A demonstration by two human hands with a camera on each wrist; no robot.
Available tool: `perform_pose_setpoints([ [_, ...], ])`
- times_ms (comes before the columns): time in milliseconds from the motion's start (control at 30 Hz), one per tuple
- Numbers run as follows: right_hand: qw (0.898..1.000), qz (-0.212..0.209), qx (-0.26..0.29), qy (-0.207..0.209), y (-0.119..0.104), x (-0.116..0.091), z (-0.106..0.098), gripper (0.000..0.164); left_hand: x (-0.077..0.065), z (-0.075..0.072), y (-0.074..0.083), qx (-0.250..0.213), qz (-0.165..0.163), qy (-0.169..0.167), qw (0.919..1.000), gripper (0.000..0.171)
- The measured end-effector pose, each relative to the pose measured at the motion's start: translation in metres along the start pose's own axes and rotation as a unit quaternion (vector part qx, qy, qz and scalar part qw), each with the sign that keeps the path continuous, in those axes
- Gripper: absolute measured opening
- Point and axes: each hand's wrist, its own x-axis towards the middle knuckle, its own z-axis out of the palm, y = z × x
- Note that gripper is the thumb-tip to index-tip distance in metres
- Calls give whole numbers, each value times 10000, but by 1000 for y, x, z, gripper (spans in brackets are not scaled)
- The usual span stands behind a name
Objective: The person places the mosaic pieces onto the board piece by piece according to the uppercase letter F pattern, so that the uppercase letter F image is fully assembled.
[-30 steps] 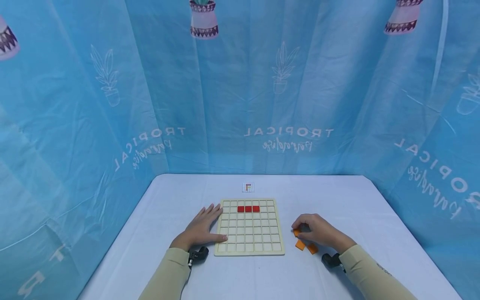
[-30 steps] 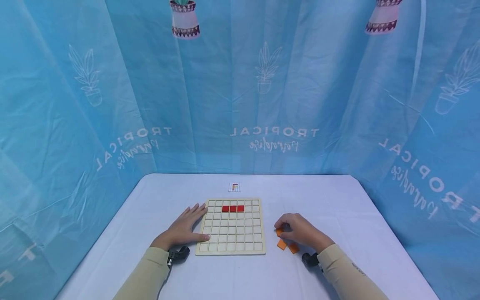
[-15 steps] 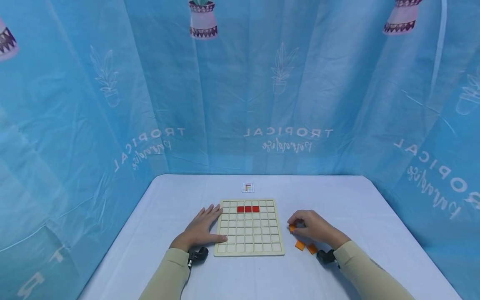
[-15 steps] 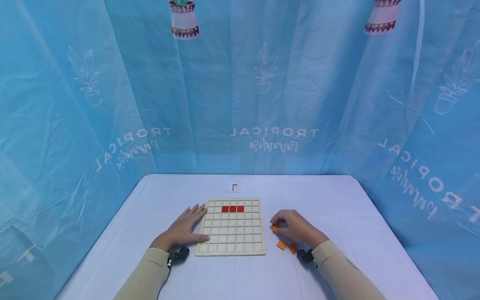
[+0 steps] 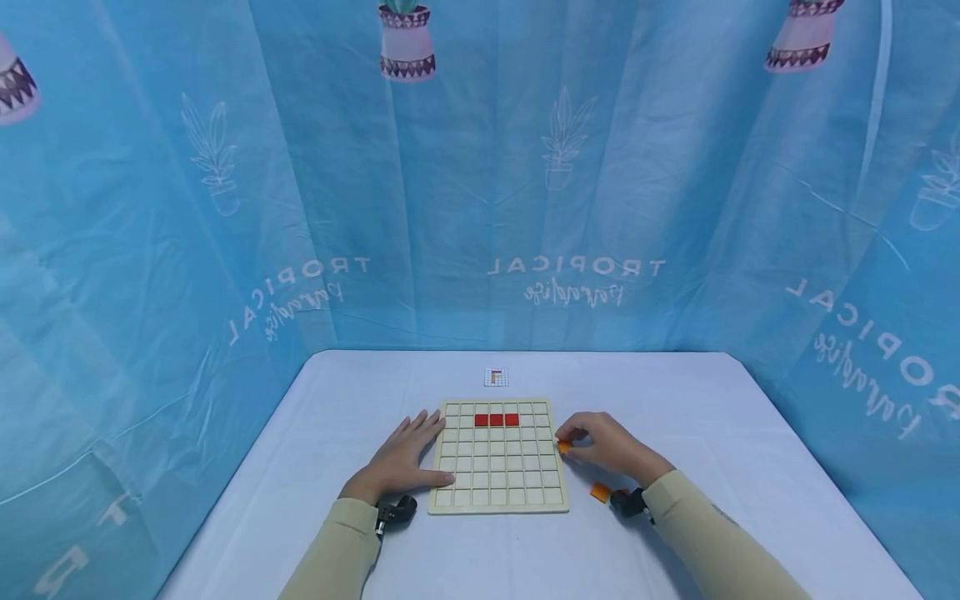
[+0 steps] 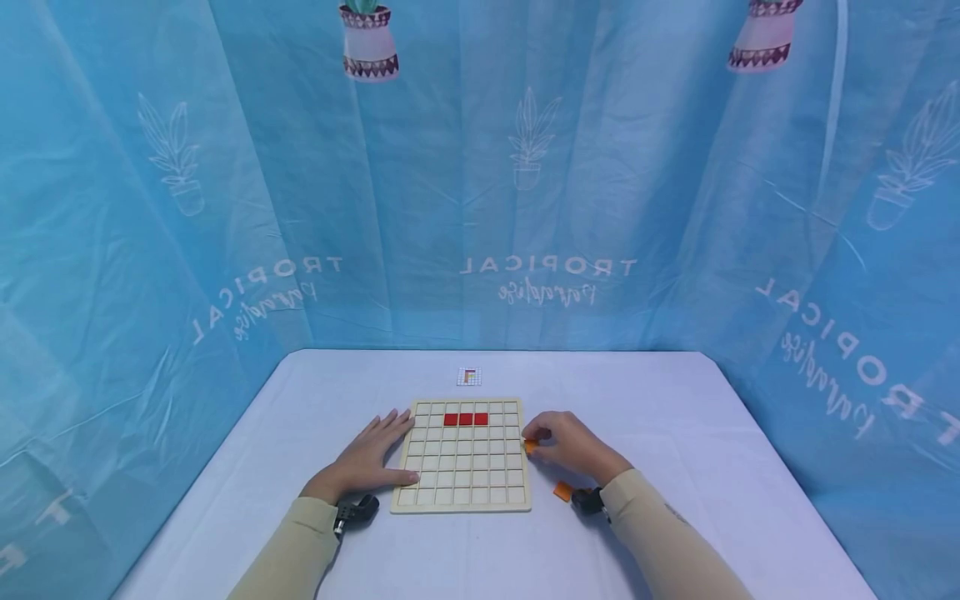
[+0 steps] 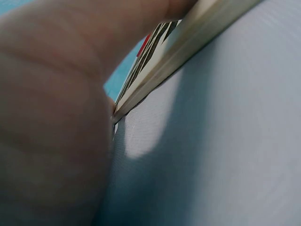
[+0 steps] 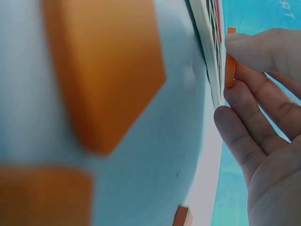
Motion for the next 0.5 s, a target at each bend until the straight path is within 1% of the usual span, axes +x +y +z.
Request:
perform_pose_setpoints([
  [167,10000,-57,73,-16,-4,7,2,28,-1,-1,1,14,-12,-26,10000,119],
  [500,9999,-92,41,76,-9,25,7,27,0,-2,2,16,-1,1,10000,118],
])
